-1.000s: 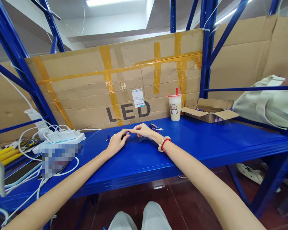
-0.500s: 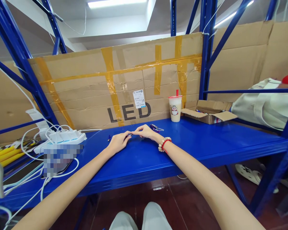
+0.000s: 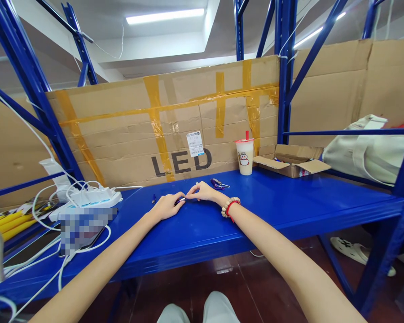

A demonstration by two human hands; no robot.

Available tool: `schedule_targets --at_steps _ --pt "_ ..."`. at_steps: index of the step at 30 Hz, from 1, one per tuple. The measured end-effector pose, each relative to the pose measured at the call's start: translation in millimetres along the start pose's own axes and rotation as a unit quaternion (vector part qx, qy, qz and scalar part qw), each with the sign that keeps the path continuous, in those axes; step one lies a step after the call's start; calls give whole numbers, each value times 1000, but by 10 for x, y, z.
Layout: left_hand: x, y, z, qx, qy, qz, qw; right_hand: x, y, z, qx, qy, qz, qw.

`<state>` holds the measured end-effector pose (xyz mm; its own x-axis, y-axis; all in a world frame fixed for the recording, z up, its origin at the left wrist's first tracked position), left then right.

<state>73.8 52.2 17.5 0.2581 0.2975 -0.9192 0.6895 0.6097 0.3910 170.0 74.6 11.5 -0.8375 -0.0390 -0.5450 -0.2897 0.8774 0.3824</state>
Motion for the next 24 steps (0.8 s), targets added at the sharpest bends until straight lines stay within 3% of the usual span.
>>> schedule_targets --at_steps 24 --pt "35 37 -30 -11 8 -6 1000 53 17 -8 -60 -174 -32 982"
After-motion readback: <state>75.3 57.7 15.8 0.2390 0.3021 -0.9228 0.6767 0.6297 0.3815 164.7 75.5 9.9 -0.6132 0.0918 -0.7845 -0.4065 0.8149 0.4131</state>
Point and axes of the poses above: each hand's wrist, its own y-axis towards the middle knuckle, its own x-axis out of the palm, z = x × y, the point moved 9 cm from there along y, towards the middle knuckle, and after that the axes turned 5 degrees about z, right-handed, at the moved point
